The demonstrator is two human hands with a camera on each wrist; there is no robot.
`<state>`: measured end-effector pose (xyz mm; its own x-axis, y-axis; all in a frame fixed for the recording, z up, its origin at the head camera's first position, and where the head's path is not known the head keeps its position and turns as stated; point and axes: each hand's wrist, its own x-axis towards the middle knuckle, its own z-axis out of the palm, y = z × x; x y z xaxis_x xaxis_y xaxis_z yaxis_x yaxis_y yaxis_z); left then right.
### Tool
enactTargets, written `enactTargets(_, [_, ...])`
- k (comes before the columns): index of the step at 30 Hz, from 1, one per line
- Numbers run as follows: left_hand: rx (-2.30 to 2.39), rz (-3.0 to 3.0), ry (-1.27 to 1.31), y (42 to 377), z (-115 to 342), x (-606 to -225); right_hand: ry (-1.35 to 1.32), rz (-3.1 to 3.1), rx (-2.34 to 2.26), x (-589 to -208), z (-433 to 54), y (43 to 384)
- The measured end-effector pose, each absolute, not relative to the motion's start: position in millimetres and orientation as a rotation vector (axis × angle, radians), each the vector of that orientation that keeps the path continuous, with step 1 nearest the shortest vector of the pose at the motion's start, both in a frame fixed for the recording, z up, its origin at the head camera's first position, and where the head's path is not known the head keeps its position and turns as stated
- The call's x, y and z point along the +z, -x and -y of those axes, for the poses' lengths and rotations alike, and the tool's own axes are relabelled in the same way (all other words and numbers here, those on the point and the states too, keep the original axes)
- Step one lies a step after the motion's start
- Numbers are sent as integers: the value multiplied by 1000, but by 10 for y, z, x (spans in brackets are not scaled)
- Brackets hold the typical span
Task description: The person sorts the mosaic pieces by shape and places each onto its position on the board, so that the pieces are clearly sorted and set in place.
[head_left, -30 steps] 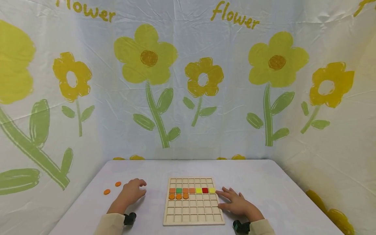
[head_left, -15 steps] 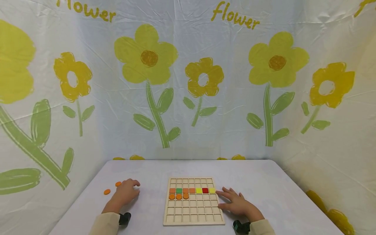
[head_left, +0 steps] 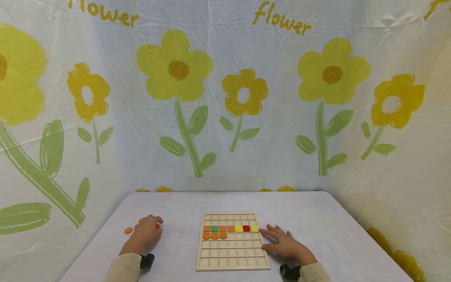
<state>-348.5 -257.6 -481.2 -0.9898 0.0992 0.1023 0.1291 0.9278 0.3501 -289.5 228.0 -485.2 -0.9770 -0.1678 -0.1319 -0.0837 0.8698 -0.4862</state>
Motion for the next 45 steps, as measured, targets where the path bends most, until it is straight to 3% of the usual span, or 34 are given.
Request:
enactTargets(8, [-552, 3072, 83, 3426, 2543, -4736, 204, -2875, -740, -4862, -2286, 2898])
enactTargets(45, [-496, 3101, 86, 3513, 2599, -4779, 201, -2883, -746, -4906, -2302, 2916])
